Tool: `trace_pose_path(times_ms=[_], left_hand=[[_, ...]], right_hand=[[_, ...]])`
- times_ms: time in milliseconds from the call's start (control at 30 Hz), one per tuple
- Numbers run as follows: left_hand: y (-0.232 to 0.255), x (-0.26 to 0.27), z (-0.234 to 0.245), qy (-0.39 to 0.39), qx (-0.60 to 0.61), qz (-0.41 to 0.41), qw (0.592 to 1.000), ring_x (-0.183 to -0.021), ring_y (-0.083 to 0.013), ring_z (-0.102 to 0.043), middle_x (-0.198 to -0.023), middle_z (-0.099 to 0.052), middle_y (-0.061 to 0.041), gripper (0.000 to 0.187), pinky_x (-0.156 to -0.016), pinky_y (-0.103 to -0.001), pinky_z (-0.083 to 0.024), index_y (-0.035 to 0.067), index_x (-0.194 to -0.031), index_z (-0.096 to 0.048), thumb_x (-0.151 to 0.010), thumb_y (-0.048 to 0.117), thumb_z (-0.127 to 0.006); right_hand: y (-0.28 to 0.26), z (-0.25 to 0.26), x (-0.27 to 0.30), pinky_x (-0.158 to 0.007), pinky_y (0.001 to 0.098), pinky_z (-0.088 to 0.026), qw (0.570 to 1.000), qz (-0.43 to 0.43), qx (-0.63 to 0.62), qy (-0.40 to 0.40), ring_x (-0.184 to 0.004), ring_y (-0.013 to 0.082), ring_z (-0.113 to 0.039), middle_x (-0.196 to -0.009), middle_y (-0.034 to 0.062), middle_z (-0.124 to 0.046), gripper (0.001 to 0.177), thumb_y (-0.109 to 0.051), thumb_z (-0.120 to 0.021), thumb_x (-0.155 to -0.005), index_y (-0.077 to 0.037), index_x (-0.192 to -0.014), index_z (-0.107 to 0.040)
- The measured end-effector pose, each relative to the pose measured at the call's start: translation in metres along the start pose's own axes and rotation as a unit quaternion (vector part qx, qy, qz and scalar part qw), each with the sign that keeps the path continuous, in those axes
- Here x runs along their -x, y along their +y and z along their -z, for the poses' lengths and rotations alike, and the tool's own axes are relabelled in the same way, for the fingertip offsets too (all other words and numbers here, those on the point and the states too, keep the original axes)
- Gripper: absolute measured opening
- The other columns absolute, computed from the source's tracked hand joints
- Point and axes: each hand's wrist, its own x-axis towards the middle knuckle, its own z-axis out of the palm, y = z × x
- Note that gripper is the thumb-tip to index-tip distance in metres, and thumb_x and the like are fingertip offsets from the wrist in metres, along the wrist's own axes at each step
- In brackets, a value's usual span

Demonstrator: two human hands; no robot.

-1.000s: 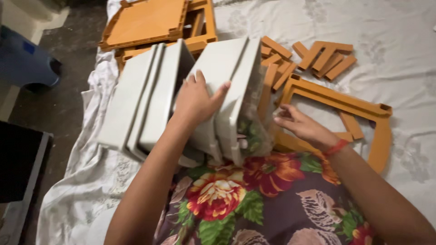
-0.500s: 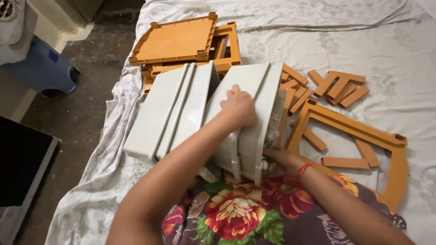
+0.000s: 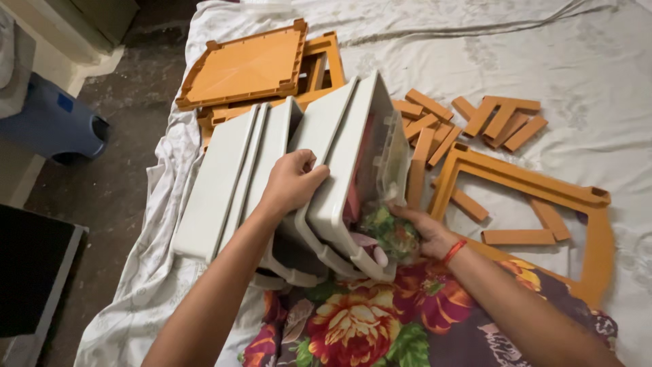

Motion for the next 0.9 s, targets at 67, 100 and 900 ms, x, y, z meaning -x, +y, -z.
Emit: trace_pose_path(times_ms=[67, 100, 900], left_hand=[[-0.006, 0.007, 0.002, -0.009, 0.029, -0.001, 1.0, -0.062, -0.0169, -0.058, -0.066, -0.061, -0.012, 0.026, -0.059, -0.034, -0.048, -0.001, -0.078, -0.063, -0.084, 0.023, -0.07], [-0.007, 0.009, 0.002, -0.01, 0.08, -0.001, 0.997, -0.063, -0.014, -0.059, -0.068, -0.063, -0.009, 0.021, -0.059, -0.032, -0.049, 0.0, -0.08, -0.064, -0.084, 0.02, -0.069], [0.238, 0.01, -0.253, -0.045, 0.358, -0.138, 0.922, -0.063, -0.0081, -0.044, -0.067, -0.045, 0.001, 0.023, -0.054, -0.03, -0.039, 0.003, -0.077, -0.051, -0.088, 0.017, -0.065]], right_hand=[[0.0, -0.009, 0.004, -0.095, 0.0443, -0.056, 0.999, 0.0, 0.034, 0.003, -0.104, 0.0229, -0.07, -0.118, 0.0086, -0.073, 0.053, -0.037, -0.074, -0.088, -0.01, -0.132, -0.062], [-0.002, -0.014, 0.009, -0.095, 0.0434, -0.056, 0.999, 0.002, 0.049, 0.005, -0.104, 0.0218, -0.07, -0.119, 0.0082, -0.073, 0.054, -0.037, -0.073, -0.087, -0.011, -0.132, -0.062], [-0.169, 0.23, 0.36, -0.061, 0.0282, -0.052, 0.906, 0.288, 0.2, 0.238, -0.077, 0.0101, -0.064, -0.108, 0.0036, -0.07, 0.053, -0.028, -0.073, -0.091, -0.012, -0.14, -0.06]])
